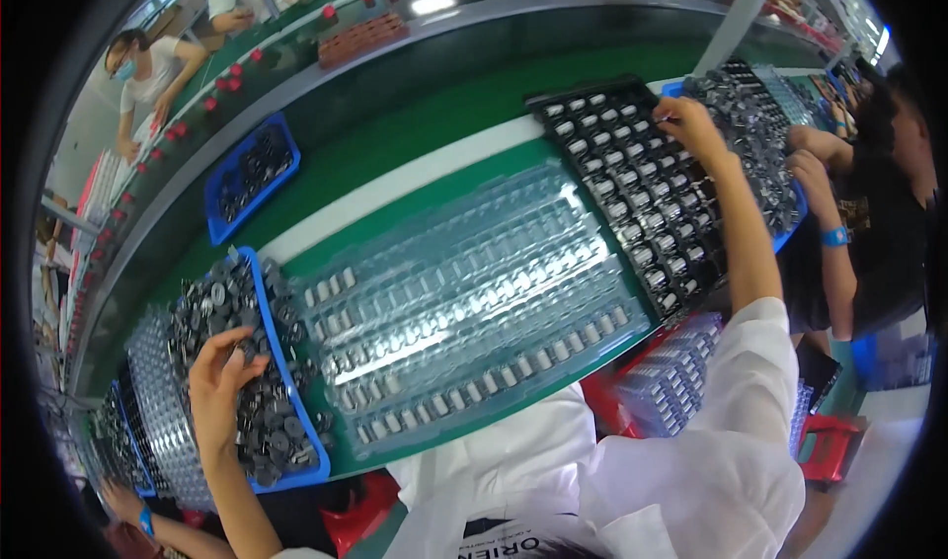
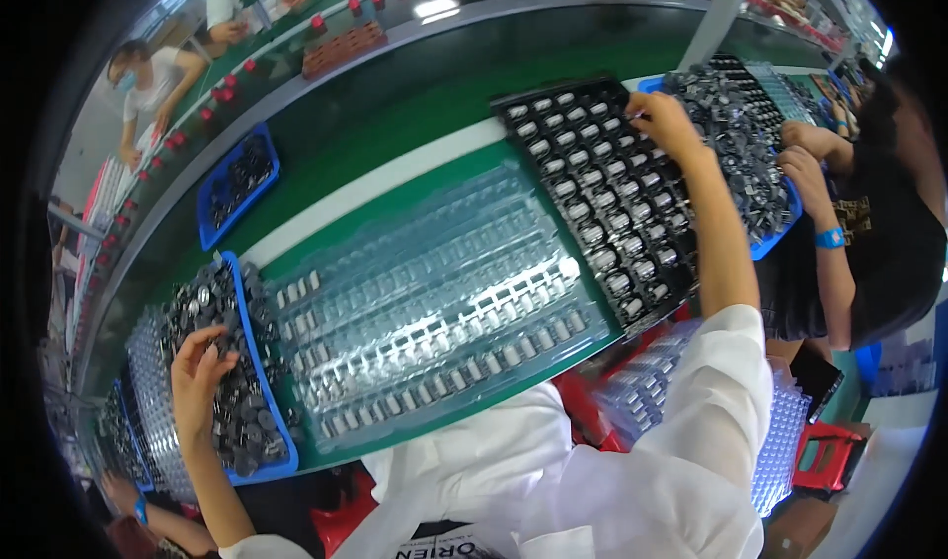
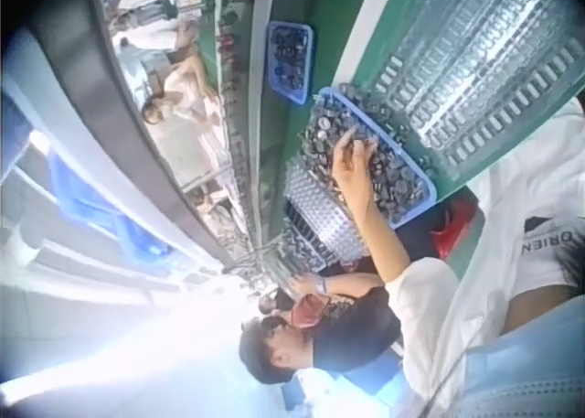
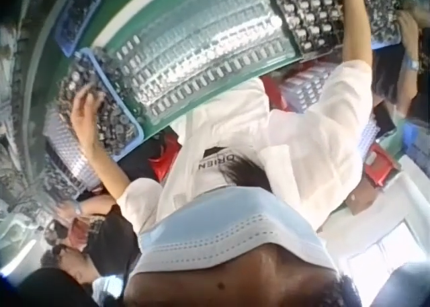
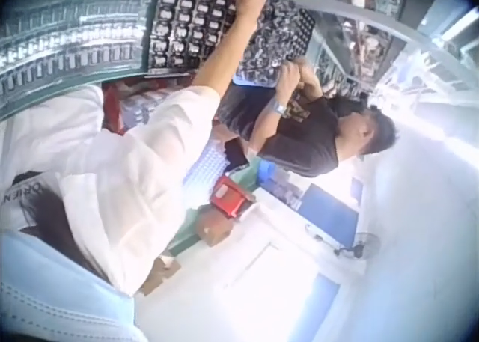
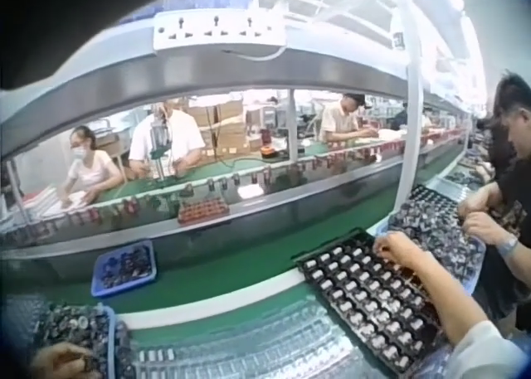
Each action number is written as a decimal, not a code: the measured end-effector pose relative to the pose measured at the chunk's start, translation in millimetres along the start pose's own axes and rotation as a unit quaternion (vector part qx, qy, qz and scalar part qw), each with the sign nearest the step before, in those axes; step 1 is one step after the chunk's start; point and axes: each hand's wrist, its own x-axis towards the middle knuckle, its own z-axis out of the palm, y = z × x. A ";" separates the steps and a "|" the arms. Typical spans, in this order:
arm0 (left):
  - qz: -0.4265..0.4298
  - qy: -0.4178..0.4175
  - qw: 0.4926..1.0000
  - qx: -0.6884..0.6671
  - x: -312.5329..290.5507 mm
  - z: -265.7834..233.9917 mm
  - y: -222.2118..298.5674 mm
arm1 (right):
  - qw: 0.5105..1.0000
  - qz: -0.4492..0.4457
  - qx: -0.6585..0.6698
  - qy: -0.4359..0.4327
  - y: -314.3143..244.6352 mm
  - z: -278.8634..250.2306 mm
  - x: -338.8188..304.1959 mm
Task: The person sorts small electronic components by hand, placing them from a blue bin into designated plastic trays, including black and orange trays, on a factory assembly line.
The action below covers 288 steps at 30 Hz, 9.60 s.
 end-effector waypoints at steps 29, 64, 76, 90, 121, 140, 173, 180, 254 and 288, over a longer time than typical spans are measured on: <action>0.183 -0.033 0.962 -0.201 -26.9 138.7 -95.8 | 0.966 -0.143 0.205 0.070 -414.2 148.8 1.3; 0.206 -0.039 0.967 -0.144 -49.9 123.7 -19.5 | 0.903 -0.069 0.422 0.038 -418.2 38.6 -90.5; 0.232 -0.041 0.969 -0.071 -58.7 122.8 -16.4 | 0.916 -0.138 0.376 0.033 -414.4 37.1 -94.6; 0.183 -0.081 0.967 -0.156 -58.0 117.9 -28.4 | 0.940 -0.129 0.316 -0.023 -429.8 40.0 -98.9; 0.069 -0.025 0.997 -0.027 -1.2 0.4 -17.0 | 0.994 0.091 -0.052 -0.006 -20.0 18.7 39.8; 0.139 -0.007 0.976 -0.169 -30.8 82.4 -20.6 | 0.993 -0.001 0.081 0.087 -198.8 -10.9 -19.8; 0.305 0.079 0.949 0.004 -46.9 137.5 -54.1 | 0.943 -0.152 0.267 0.127 -433.5 186.8 20.5; 0.207 0.032 0.967 -0.146 -21.1 116.5 -91.9 | 0.835 -0.055 0.536 0.113 -450.5 112.5 -8.7; 0.154 0.051 0.983 0.090 115.3 -92.9 -65.3 | 0.986 0.071 -0.012 0.151 -111.8 -11.5 -13.9; 0.215 0.115 0.967 -0.078 -57.2 134.2 -60.8 | 0.962 -0.199 0.187 -0.006 -430.1 128.0 -33.4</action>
